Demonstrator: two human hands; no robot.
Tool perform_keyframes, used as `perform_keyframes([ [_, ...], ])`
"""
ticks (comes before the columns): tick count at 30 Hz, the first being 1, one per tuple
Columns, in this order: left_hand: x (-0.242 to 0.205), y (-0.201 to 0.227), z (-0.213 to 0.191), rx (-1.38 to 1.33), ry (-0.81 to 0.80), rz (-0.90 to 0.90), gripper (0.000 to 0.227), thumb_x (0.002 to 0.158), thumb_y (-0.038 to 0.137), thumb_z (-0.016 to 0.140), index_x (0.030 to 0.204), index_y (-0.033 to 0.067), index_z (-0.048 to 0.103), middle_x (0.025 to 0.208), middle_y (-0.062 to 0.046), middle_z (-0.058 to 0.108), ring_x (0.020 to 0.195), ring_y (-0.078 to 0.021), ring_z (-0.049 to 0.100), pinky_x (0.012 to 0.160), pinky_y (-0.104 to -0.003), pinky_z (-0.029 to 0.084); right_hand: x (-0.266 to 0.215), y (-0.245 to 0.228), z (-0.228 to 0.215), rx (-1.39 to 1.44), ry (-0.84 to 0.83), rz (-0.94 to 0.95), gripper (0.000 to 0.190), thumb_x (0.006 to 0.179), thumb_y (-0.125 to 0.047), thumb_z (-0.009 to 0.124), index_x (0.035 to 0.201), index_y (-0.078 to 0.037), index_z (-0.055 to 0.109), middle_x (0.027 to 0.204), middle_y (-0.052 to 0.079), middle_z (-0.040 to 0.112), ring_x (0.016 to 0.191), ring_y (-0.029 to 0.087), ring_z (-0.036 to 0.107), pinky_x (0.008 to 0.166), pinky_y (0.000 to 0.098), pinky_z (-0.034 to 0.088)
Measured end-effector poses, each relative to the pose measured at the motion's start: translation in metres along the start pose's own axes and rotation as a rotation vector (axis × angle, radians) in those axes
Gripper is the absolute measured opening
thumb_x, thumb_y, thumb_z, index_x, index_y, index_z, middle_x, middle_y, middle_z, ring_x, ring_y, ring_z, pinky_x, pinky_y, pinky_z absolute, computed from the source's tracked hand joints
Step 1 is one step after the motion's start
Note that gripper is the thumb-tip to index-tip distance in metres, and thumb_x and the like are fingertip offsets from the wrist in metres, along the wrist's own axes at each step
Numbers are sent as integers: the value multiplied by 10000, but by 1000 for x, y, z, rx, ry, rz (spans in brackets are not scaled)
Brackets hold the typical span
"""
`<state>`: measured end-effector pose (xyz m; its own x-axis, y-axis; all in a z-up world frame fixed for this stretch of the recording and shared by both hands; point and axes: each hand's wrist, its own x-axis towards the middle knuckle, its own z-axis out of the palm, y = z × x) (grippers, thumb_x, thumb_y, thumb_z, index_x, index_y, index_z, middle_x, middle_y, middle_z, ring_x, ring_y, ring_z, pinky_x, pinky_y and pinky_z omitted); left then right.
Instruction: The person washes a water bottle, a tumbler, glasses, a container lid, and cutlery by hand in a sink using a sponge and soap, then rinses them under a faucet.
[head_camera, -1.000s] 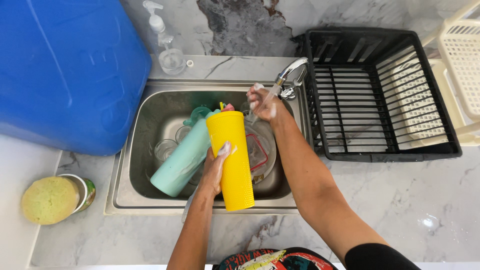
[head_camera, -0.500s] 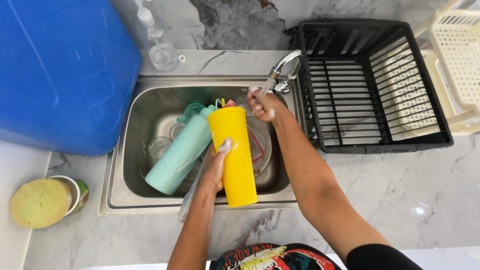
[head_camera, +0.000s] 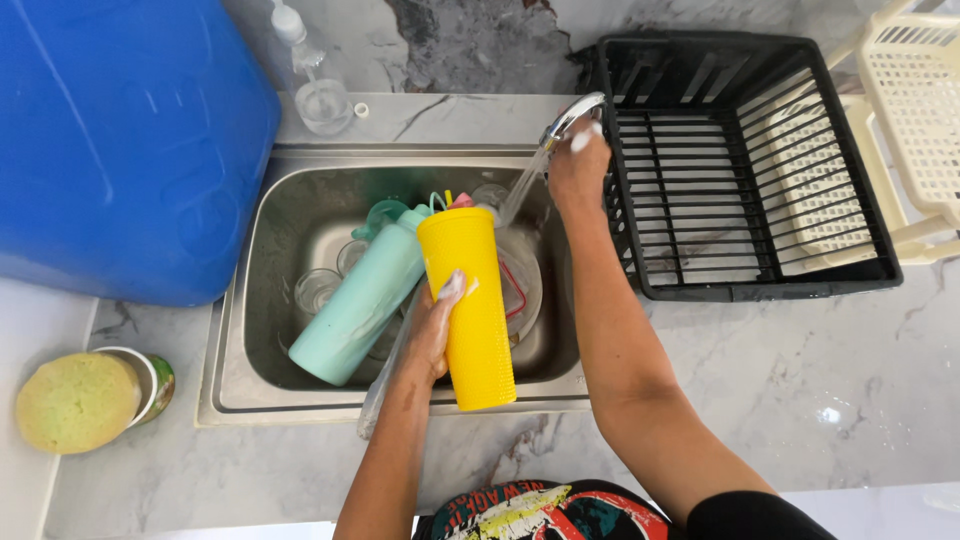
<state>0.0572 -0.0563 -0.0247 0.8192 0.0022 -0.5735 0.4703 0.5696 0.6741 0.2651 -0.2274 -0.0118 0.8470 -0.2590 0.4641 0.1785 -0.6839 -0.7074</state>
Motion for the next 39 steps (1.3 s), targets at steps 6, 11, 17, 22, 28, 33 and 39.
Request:
perform_keyframes([
  [6,-1,3,1,0,11,24,927,731,563,835,1414,80,437,1104,-200,702,919,-323,727,779,-492,633,-63,10,0,-23,-35,-266,658,888,183,511,1524,37,422,1506,337,433,1333,540,470,1092,602,501],
  [11,6,-5,-11,-41,19,53,917,747,545,834,1442,98,437,1130,-216,694,942,-359,726,797,-518,626,-63,3,1,575,197,420,256,946,-61,558,1116,-107,744,976,93,636,825,161,612,699,270,625],
  [17,4,-10,-7,-20,-11,34,915,754,547,830,1442,80,448,1139,-227,700,943,-358,730,792,-525,624,-23,-2,15,1636,-391,1174,167,1001,-173,611,1019,-45,717,956,111,749,824,227,743,717,328,664],
  [22,-2,-3,1,3,-24,24,947,733,566,829,1460,108,429,1149,-219,694,954,-361,722,802,-517,623,-11,1,17,1830,-620,1279,172,1002,-183,542,844,-143,597,723,-61,519,564,54,507,388,138,369],
  [28,7,-12,-5,-12,-17,29,920,743,559,832,1439,101,442,1130,-212,698,935,-353,726,786,-512,630,-1,-1,11,1506,-920,1096,225,963,-230,565,744,-210,518,566,-106,310,391,18,285,276,157,235],
  [33,17,-19,-8,30,-37,-22,994,731,592,832,1477,114,382,1154,-213,675,980,-362,711,824,-524,620,-1,-14,17,983,-870,1014,185,1006,-276,548,853,-186,603,570,-92,358,363,27,280,259,152,239],
  [39,25,-25,-8,43,-12,-19,999,727,606,835,1479,127,385,1162,-204,663,996,-369,704,850,-534,612,1,-37,30,832,-799,879,48,996,-150,616,985,-106,632,641,0,547,462,34,409,334,139,301],
])
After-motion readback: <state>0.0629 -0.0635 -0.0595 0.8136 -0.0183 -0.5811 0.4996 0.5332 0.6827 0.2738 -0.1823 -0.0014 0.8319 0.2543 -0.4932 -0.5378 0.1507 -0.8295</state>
